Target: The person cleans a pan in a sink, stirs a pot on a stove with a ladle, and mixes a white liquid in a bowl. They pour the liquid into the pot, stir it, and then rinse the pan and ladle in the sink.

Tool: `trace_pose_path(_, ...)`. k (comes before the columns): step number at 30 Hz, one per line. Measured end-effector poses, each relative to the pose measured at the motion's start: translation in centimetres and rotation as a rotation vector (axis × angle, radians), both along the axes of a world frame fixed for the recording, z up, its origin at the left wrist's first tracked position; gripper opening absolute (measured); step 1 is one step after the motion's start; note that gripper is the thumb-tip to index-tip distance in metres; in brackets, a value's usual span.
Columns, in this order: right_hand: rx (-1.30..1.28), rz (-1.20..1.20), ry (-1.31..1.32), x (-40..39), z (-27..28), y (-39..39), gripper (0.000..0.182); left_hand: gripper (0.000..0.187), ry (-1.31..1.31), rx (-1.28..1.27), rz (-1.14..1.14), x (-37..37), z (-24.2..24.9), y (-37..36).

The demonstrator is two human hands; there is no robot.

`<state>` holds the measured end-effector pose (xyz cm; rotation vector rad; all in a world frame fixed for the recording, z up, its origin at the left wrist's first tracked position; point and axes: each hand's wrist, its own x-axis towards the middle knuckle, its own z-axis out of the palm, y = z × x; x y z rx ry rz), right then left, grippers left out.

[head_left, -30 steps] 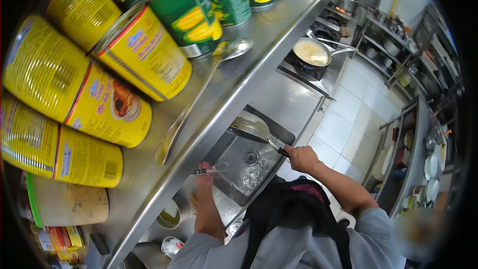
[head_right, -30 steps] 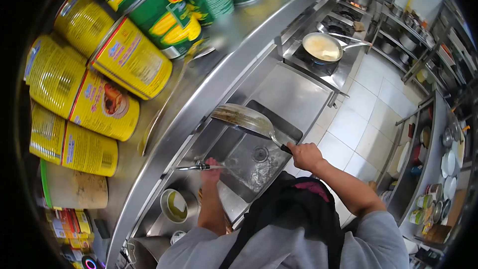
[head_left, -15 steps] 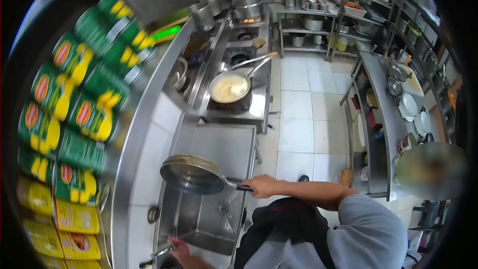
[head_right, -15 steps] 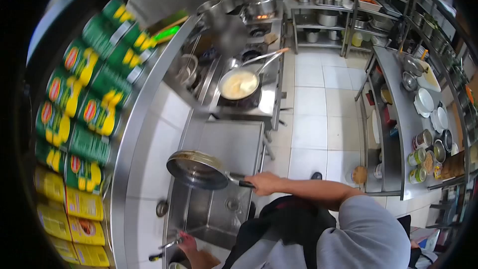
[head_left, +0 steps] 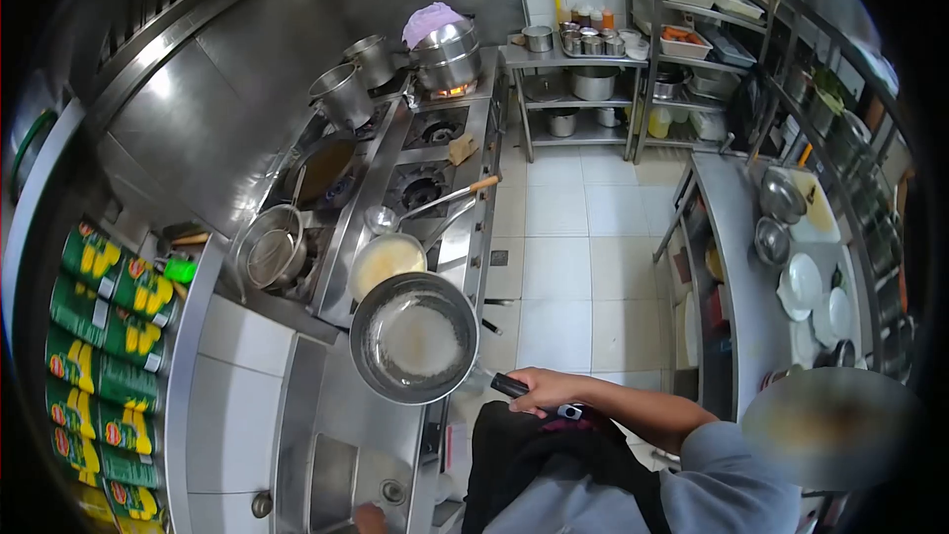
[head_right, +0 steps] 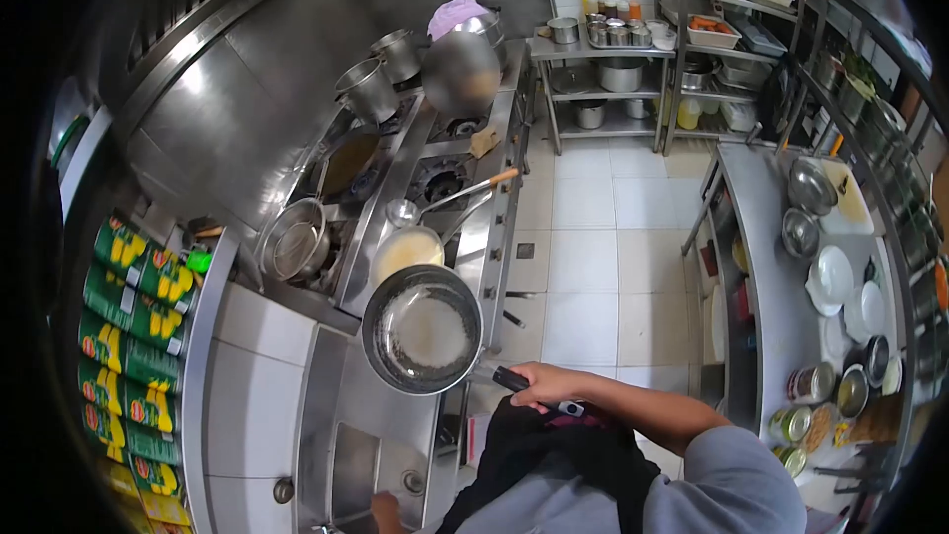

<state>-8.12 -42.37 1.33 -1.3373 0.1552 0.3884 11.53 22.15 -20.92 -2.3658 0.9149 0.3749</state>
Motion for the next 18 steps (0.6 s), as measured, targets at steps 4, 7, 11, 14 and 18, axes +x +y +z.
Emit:
trace_pose_path(4, 0.063, -0.158, -0.015, -1.0, 0.8, -8.2, 0.018, 0.02, -0.15, -0.832, 0.6, 0.9, 4.1, -20.0)
trace_pose_path(7, 0.036, -0.28, 0.067, -1.6, 1.8, -14.5, 0.02, 0.018, 0.152, -1.101, 0.348, 3.8, 4.3, -34.3)
trace_pose_path(11, -0.044, -0.509, 0.171, -1.8, 1.5, -22.7, 0.024, 0.024, 0.858, -1.256, 0.453, 6.9, 1.0, -55.4)
trace_pose_path(14, -0.044, -0.658, 0.219, -1.9, 1.8, -28.6, 0.027, 0.027, 1.344, -1.277, 0.838, 9.6, -0.2, -72.3)
trace_pose_path(18, -0.14, -0.839, 0.286, -2.1, 2.5, -35.1, 0.024, 0.056, 1.704, -1.489, 1.358, 15.9, -3.7, -92.8)
